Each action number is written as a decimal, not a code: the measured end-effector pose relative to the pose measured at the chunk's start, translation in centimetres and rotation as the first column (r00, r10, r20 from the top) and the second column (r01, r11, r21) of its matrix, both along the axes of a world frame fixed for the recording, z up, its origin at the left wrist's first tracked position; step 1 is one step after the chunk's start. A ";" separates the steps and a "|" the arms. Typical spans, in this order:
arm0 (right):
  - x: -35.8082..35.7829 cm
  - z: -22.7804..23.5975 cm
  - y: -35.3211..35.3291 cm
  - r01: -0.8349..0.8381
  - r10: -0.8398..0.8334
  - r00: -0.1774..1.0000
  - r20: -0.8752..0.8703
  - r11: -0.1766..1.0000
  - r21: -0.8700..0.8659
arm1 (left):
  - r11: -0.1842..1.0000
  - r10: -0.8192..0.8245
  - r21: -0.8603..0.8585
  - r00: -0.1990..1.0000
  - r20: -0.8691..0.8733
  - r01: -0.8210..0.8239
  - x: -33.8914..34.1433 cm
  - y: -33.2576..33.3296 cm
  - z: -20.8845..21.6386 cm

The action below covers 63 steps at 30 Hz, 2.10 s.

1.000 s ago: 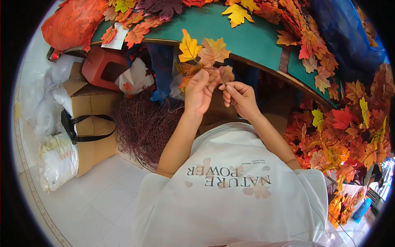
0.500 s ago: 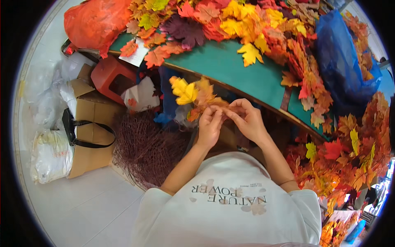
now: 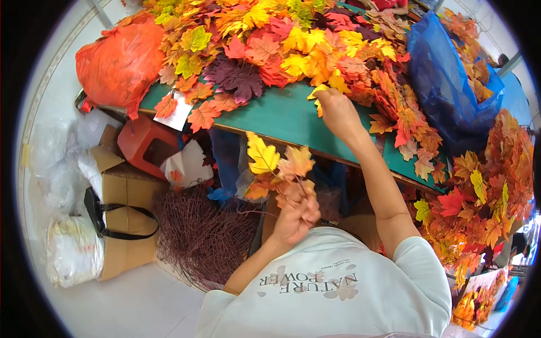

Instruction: The person assembles artificial maple leaves onto long stems or vines by hand.

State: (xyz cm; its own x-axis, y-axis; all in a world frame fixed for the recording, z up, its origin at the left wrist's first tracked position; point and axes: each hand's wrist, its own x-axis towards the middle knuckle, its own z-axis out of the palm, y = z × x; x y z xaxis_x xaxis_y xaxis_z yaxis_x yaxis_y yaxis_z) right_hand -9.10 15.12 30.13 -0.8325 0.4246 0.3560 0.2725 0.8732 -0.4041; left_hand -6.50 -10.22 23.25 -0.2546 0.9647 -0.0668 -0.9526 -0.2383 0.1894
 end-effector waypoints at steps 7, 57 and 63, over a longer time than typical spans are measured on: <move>4.6 1.0 0.1 -0.026 0.029 0.999 -0.025 0.993 0.113 | 0.838 -0.381 0.343 0.905 -0.189 0.425 1.9 0.8 0.6; 13.6 -5.7 -9.5 -0.446 -0.603 0.680 -0.417 0.110 -0.888 | 0.913 0.224 -0.179 0.818 -0.530 -0.366 2.9 8.0 0.7; 13.5 -5.9 -10.0 -0.438 -0.587 0.688 -0.427 0.133 -0.889 | 0.901 0.245 -0.167 0.786 -0.567 -0.401 2.8 8.2 0.3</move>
State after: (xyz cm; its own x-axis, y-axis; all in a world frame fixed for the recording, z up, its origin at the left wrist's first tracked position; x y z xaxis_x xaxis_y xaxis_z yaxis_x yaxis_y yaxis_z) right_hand 4.41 5.12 24.22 -0.5524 0.8296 -0.0812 -0.4292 -0.3665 -0.8255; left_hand -3.75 -2.02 23.58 -0.6181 0.7829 -0.0705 -0.5646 -0.3798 0.7328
